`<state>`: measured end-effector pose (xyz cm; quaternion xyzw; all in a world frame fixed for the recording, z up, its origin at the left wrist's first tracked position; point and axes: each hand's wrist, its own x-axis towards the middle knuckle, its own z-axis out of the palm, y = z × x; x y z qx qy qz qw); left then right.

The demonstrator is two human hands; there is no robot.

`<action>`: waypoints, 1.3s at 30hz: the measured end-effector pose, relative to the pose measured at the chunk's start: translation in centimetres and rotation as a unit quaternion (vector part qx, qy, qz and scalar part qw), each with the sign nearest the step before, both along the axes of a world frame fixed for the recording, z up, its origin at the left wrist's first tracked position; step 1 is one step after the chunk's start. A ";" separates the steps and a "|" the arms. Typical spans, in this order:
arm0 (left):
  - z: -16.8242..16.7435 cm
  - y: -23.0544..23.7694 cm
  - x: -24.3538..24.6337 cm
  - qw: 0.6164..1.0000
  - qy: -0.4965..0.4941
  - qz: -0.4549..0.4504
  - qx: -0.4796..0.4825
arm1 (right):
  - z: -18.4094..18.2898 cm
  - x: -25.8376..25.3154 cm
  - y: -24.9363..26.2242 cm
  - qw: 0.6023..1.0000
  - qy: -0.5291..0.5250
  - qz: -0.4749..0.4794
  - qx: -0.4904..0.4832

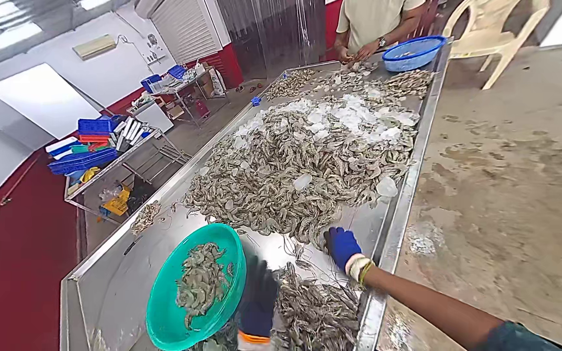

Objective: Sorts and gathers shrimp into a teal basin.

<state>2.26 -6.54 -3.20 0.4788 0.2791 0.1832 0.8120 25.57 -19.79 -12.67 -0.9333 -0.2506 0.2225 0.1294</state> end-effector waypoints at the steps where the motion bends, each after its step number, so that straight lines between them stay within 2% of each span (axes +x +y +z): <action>1: -1.9 -2.0 1.1 0.998 0.054 0.007 0.024 | 0.1 -2.3 -0.2 0.999 0.016 0.043 -0.014; 2: -3.7 -3.8 2.0 0.994 0.090 -0.007 0.068 | 0.6 -4.4 -0.6 0.996 0.034 0.082 -0.022; 3: -5.2 -5.2 2.6 0.979 0.119 -0.049 0.157 | 1.4 -6.3 -1.1 0.991 0.045 0.122 -0.029; 4: -6.0 -6.3 2.9 0.948 0.153 -0.098 0.261 | 2.5 -7.8 -1.6 0.985 0.055 0.158 -0.037; 6: -5.6 -7.4 3.4 0.889 0.230 -0.167 0.359 | 4.3 -9.8 -2.1 0.976 0.053 0.208 -0.033; 10: -2.9 -8.3 4.1 0.794 0.420 -0.253 0.359 | 5.1 -10.7 -2.9 0.964 -0.002 0.258 -0.057; 12: -2.2 -8.5 4.3 0.766 0.448 -0.296 0.354 | 5.2 -10.5 -3.0 0.965 -0.021 0.252 -0.067; 15: -2.1 -8.3 3.6 0.791 0.400 -0.290 0.361 | 5.0 -6.8 -3.1 0.983 -0.009 0.177 -0.043; 17: -2.5 -7.5 2.5 0.837 0.338 -0.240 0.356 | 4.5 -1.4 -2.8 0.994 -0.004 0.107 -0.002; 21: -3.6 -6.6 1.3 0.930 0.179 -0.157 0.281 | 1.3 7.7 -1.9 0.994 -0.074 0.069 0.036; 24: -4.6 -5.7 1.2 0.962 0.119 -0.130 0.207 | 1.5 5.8 -1.5 1.000 0.007 -0.009 0.001; 26: -3.8 -5.7 0.8 0.973 0.110 -0.112 0.168 | 2.4 3.5 -2.3 0.997 0.082 -0.010 -0.009; 28: -3.9 -5.8 0.0 0.978 0.095 -0.088 0.164 | 3.2 3.3 -3.6 0.992 0.122 0.010 -0.024; 30: -3.8 -5.5 -0.6 0.977 0.091 -0.072 0.179 | 4.6 3.6 -4.5 0.994 0.078 0.041 -0.062; 31: -3.8 -5.4 -0.7 0.976 0.092 -0.064 0.187 | 5.1 3.7 -4.7 0.994 0.032 0.086 -0.058; 33: -3.9 -5.6 -0.5 0.974 0.097 -0.043 0.200 | 4.0 4.1 -4.6 0.966 -0.046 0.249 0.053; 35: -3.9 -6.1 0.3 0.969 0.116 -0.041 0.214 | 1.9 4.3 -3.6 0.905 -0.047 0.395 0.150; 37: -3.9 -6.3 1.2 0.959 0.141 -0.057 0.241 | 0.3 3.7 -3.0 0.883 -0.046 0.447 0.139; 39: -4.3 -6.5 1.5 0.932 0.159 -0.078 0.317 | -0.6 3.0 -3.7 0.891 -0.076 0.440 0.081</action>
